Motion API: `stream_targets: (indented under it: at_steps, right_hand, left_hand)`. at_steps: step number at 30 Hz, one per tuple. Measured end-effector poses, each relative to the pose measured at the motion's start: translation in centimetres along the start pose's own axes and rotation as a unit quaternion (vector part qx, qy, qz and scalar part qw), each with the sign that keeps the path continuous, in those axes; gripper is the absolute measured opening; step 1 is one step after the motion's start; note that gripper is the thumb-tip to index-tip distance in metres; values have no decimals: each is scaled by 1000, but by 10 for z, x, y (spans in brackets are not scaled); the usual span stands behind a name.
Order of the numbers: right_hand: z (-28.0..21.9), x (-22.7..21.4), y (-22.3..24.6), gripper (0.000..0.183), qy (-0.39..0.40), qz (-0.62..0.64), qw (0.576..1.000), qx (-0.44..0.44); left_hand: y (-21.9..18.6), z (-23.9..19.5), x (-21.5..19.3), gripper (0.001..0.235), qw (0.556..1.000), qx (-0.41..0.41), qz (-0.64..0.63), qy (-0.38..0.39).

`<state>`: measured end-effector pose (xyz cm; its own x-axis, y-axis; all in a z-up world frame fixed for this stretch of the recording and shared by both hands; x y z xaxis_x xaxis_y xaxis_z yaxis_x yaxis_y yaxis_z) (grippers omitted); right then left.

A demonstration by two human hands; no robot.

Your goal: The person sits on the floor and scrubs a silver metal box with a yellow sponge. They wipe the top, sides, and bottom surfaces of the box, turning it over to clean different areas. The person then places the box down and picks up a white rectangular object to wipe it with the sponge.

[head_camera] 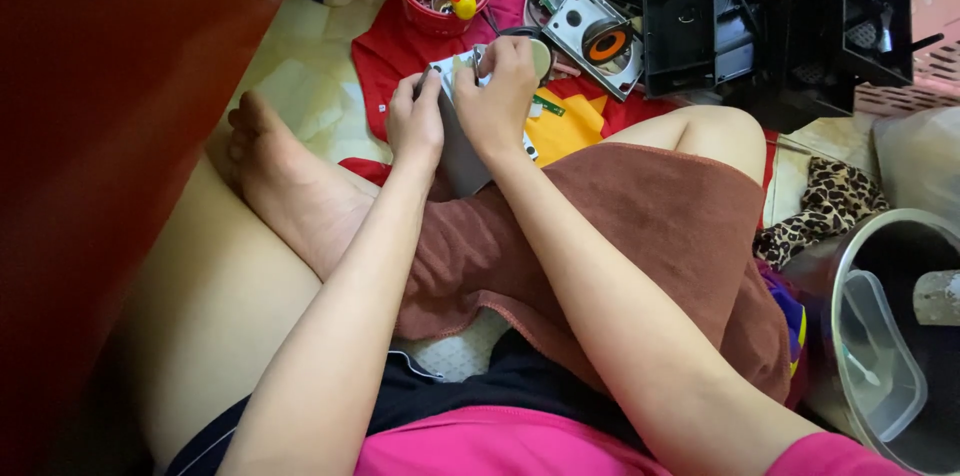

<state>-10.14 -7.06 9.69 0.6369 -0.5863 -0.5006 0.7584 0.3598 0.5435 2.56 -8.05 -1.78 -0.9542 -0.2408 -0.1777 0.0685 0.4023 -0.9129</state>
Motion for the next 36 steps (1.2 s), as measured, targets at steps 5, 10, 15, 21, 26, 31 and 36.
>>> stream_targets:
  at_steps: [5,10,15,21,26,31,36]
  right_hand:
    - [0,-1,-1,18,-10,-8,1000,3]
    - [-1,2,-9,16,-2,-28,999,21]
    - [-4,7,-30,16,40,0,988,152]
    - [-7,2,-50,13,33,10,970,242]
    - [-7,-34,-91,6,-18,38,957,286]
    - [-19,-90,-102,15,-104,253,855,440]
    - [3,-154,-96,16,-146,223,925,270]
  left_hand:
    - [4,2,0,50,1000,3,0,-22]
    - [27,6,-14,54,991,-94,28,-94]
    - [15,-9,-10,68,990,-101,94,-34]
    - [52,14,-5,63,976,-169,135,-14]
    - [7,5,14,47,986,-90,-102,92]
    - [-85,-19,81,32,960,32,-62,273]
    - [-139,-16,188,48,892,204,282,287]
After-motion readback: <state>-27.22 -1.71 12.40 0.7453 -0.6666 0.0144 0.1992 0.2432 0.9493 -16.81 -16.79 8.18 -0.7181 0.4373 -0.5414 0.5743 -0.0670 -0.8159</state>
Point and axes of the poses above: each hand's wrist, its own z-axis towards the middle knuckle, its own x-axis out of the palm, y = z × x, the point moved 9 cm from there along z, towards the middle knuckle, and after that the axes turned 6 degrees about -x, right-handed, at the moved point
